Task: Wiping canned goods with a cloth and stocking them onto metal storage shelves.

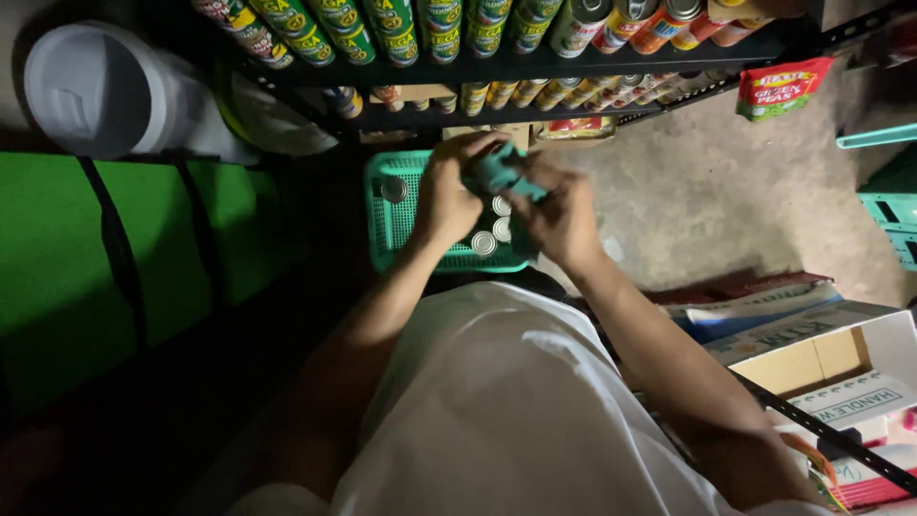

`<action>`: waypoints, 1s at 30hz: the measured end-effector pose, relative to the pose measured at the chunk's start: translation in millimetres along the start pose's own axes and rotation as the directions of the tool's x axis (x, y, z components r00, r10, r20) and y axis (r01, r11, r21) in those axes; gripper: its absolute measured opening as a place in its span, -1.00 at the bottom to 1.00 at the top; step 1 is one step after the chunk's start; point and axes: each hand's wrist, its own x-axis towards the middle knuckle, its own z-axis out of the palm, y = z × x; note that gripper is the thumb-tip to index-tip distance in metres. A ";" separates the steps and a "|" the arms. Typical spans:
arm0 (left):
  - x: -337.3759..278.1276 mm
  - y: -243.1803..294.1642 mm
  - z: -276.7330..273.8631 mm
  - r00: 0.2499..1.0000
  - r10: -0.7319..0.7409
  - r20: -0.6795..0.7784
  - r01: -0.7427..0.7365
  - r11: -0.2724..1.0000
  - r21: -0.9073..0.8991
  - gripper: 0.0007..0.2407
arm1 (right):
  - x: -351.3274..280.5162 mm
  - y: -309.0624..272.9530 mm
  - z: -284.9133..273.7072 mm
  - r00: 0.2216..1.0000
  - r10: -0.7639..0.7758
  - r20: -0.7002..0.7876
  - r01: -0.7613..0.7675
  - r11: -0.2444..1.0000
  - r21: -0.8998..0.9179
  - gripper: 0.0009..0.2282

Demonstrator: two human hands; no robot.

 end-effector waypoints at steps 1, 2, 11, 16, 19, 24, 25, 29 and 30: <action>-0.7 -6.2 -3.1 1.000 0.003 0.000 -0.003 1.000 0.002 -0.57 | 0.8 7.6 -4.6 1.000 -0.003 -0.002 0.003 1.000 0.001 -0.87; -1.5 -12.5 -6.3 1.000 0.006 0.021 -0.007 0.999 0.036 -0.55 | 1.6 15.2 -9.0 0.999 0.004 0.034 -0.003 1.000 -0.009 -0.87; -2.4 -15.1 -12.9 0.995 -0.096 0.027 0.092 0.986 0.137 -0.62 | 8.2 3.9 0.8 0.999 0.007 0.037 -0.009 0.999 0.039 -0.90; -1.0 -8.9 -15.9 1.000 0.003 0.024 -0.005 0.997 0.077 -0.54 | 18.3 11.0 -8.4 0.998 0.020 0.065 -0.018 0.999 -0.035 -0.89; 1.6 -1.3 -18.8 0.987 -0.158 -0.007 0.157 0.970 0.186 -0.77 | 17.5 3.5 2.0 0.999 0.032 0.016 -0.033 0.998 0.057 -0.88; -2.0 7.5 -25.8 0.990 -0.139 -0.014 0.135 0.981 -0.142 -0.56 | 3.2 17.0 -5.2 0.948 0.311 0.069 -0.317 0.943 0.101 -0.89; -5.3 -4.3 -22.6 0.990 -0.143 -0.015 0.139 0.980 -0.140 -0.56 | 3.3 19.1 -4.0 0.947 0.313 0.073 -0.319 0.942 0.103 -0.89; -13.6 -15.5 -13.1 0.951 -0.300 -0.070 0.289 0.947 -0.137 -0.47 | -8.9 43.0 3.2 0.911 0.403 -0.088 -0.379 0.901 0.210 -0.94; -14.7 -9.1 -11.7 0.920 -0.388 -0.062 0.371 0.909 -0.188 -0.38 | -15.1 52.8 6.1 0.898 0.431 -0.091 -0.397 0.881 0.256 -0.94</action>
